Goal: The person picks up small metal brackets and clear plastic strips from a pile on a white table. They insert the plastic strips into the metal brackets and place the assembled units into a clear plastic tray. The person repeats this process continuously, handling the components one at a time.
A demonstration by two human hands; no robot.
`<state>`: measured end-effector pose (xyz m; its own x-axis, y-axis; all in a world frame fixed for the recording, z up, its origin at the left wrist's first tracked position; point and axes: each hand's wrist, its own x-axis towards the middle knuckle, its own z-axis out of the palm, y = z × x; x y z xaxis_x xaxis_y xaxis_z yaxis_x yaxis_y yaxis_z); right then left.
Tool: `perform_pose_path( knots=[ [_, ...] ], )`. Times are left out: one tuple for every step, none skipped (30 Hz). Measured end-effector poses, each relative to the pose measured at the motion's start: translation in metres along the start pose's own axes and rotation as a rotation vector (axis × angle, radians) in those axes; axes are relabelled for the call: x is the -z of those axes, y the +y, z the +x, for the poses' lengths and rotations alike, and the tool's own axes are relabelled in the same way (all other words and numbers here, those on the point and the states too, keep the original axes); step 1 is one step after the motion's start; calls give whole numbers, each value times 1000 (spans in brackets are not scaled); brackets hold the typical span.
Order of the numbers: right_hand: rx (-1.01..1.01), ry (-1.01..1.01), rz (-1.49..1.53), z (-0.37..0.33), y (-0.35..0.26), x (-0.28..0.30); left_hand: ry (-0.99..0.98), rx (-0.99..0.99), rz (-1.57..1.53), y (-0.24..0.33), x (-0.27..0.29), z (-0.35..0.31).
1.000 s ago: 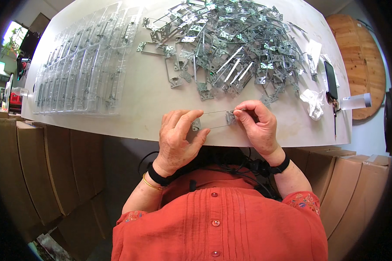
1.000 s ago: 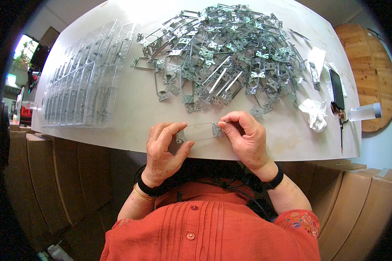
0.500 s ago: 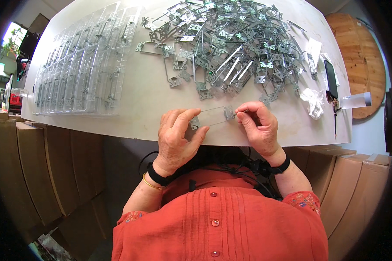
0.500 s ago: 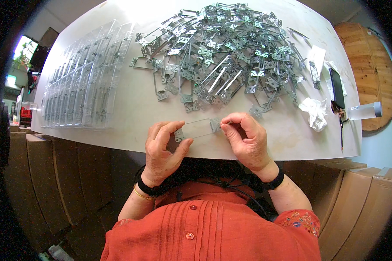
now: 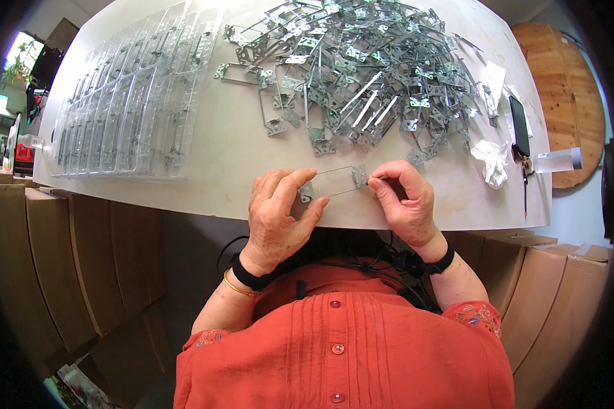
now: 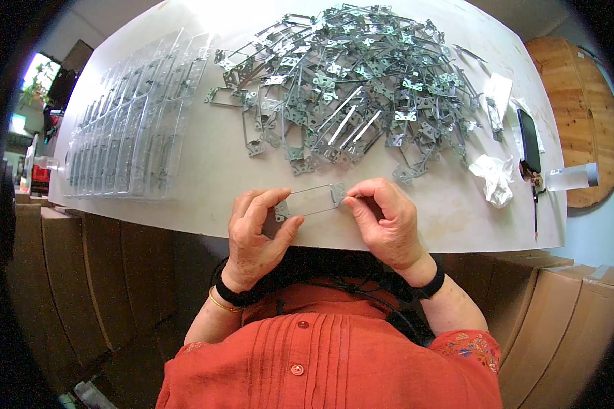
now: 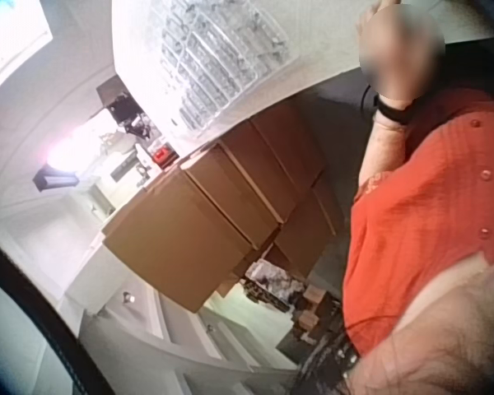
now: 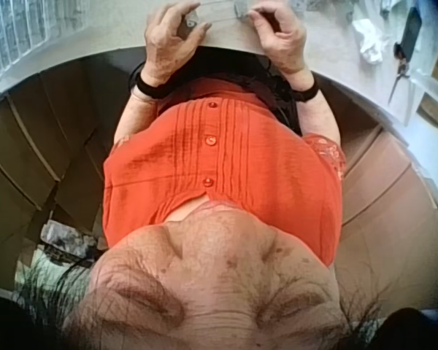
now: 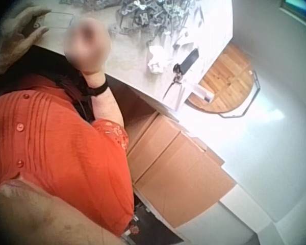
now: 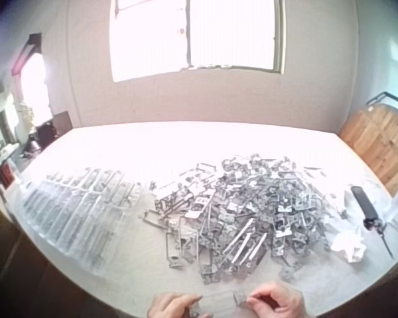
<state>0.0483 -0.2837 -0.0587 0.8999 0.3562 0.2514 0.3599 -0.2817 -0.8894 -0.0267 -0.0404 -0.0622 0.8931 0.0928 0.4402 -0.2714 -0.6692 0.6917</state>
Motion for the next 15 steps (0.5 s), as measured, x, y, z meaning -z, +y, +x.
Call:
perform_pose_path(
  knots=[
    [15, -2, -19, 1, -1, 0, 1, 1, -4, 0, 0, 0],
    [11, 0, -18, 1, -2, 0, 2, 2, -5, -1, 0, -1],
    [8, 2, -17, 1, -4, 0, -3, 7, 0, 0, 0, -1],
    [5, 5, -16, 1, -4, 0, -9, 13, 5, 0, 1, -1],
    [12, 6, -23, 1, -4, 0, -14, 17, 7, 1, 1, 0],
    [20, 8, -29, 2, -3, 0, -11, 14, 4, 1, 1, 0],
    [28, 9, -36, 2, -3, 0, -8, 11, 1, 0, 0, -1],
    [17, 9, -26, 1, -3, 0, -5, 8, 0, 0, 0, -1],
    [7, 8, -17, 1, -4, 0, -5, 8, 1, 0, 0, 0],
    [-3, 7, -7, 1, -5, 0, -5, 8, 1, 0, 0, 0],
    [5, 6, -9, 1, -5, 0, -5, 8, 1, 0, 0, 0],
    [13, 5, -11, 2, -4, 0, -7, 7, 2, 0, 1, 0],
    [21, 4, -13, 2, -4, 0, -9, 5, 3, 0, 1, 0],
    [26, 3, -21, 2, -4, 0, -10, 4, 4, 0, 1, 0],
    [31, 2, -29, 2, -5, 0, -9, 7, 2, 0, 1, 0]
  ],
)
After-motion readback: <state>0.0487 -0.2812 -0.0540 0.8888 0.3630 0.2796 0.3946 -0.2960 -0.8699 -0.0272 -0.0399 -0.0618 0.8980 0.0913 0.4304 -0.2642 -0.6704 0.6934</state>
